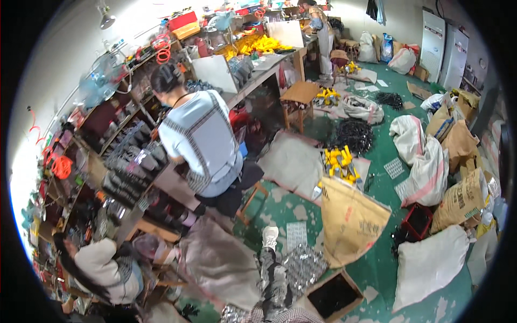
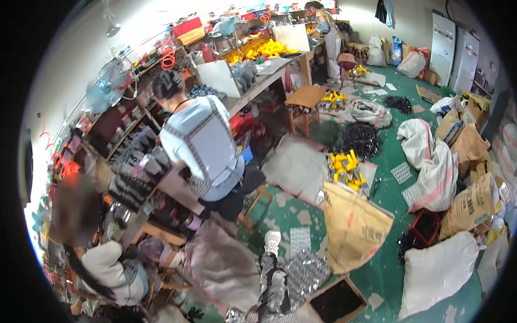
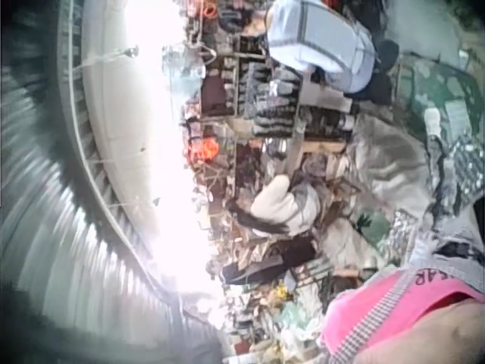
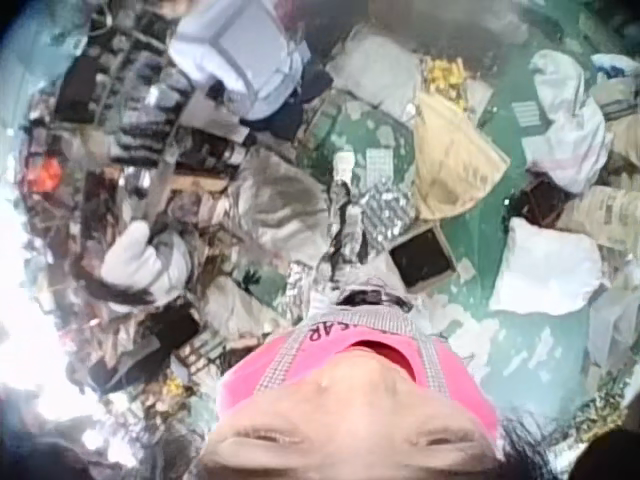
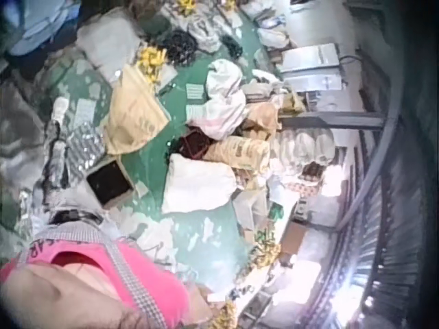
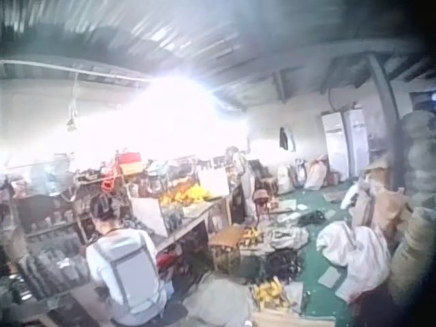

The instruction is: Sorting through metal components and packing black plastic hardware parts into plastic bags.

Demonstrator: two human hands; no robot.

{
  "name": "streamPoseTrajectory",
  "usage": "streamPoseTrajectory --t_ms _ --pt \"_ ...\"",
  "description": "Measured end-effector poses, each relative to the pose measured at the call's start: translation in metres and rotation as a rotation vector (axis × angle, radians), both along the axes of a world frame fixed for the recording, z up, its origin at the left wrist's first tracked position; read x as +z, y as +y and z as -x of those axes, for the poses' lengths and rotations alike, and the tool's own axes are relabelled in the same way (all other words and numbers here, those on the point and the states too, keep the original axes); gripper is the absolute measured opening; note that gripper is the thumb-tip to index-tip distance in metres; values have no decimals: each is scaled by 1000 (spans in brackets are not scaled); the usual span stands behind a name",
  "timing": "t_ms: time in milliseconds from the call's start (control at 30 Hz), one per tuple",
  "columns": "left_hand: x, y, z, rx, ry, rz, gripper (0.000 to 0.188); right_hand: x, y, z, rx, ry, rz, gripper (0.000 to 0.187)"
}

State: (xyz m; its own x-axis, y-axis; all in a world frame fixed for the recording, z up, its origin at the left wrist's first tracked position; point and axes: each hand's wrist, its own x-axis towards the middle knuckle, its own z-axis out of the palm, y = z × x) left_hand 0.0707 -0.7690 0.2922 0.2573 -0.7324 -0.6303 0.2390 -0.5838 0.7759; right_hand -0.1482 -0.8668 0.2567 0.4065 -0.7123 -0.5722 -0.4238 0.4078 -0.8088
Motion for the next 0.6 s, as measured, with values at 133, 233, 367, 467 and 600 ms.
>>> streamPoseTrajectory --t_ms 133,233,367,467,600 --pt "-27 -167 -68 -17 25 26 42 -19 -165 -85 6 -11 32 58" --pt "-50 -305 -118 -112 80 33 44 -30 -296 -136 -61 63 37 58" --pt "-10 -437 -167 -145 101 41 45 23 -437 -185 -90 58 80 59" --pt "12 -527 -196 -153 119 29 46 51 -528 -208 -150 36 71 60" --pt "36 -655 -225 -172 149 50 48 81 -642 -224 -202 35 78 61"
